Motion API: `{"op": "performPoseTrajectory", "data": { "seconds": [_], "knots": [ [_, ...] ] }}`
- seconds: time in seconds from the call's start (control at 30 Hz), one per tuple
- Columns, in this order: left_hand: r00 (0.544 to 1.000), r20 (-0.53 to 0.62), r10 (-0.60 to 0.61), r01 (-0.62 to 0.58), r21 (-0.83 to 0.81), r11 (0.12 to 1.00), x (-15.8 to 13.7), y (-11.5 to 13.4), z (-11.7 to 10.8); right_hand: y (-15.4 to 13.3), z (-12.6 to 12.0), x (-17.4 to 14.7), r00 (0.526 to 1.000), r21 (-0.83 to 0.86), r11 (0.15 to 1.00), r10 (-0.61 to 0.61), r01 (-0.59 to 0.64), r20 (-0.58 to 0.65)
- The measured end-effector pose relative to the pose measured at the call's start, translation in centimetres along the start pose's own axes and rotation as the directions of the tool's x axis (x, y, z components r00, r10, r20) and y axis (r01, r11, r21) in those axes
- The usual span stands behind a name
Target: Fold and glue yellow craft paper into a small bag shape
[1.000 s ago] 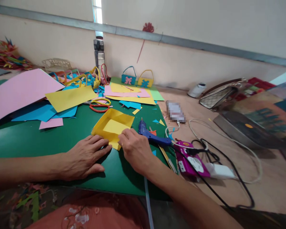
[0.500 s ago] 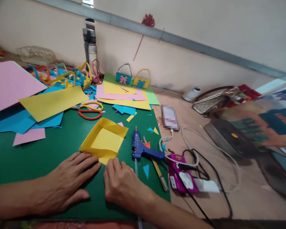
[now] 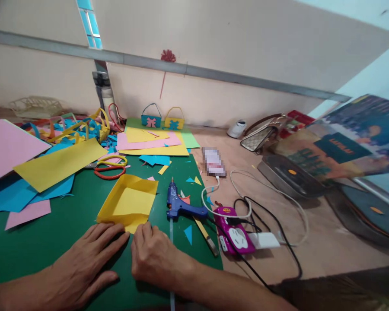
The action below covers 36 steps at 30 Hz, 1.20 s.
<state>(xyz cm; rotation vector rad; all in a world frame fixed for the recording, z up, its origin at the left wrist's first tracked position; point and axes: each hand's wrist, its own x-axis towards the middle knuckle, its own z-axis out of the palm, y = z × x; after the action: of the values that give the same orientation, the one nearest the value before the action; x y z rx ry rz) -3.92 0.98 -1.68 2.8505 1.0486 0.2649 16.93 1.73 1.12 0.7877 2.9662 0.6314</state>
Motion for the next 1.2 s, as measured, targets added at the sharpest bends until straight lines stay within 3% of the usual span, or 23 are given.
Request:
{"op": "performPoseTrajectory", "data": {
  "seconds": [0.57,1.2],
  "knots": [
    [0.996,-0.083,0.011,-0.014,-0.037,0.999,0.08,0.00,-0.17,-0.27,-0.09,0.27,0.996,-0.033,0.999,0.027,-0.024,0.087],
    [0.995,-0.084,0.049,-0.045,0.055,0.997,0.11,0.14,-0.33,0.24,-0.07,0.66,0.999,0.082,0.995,0.047,-0.049,0.026]
  ]
}}
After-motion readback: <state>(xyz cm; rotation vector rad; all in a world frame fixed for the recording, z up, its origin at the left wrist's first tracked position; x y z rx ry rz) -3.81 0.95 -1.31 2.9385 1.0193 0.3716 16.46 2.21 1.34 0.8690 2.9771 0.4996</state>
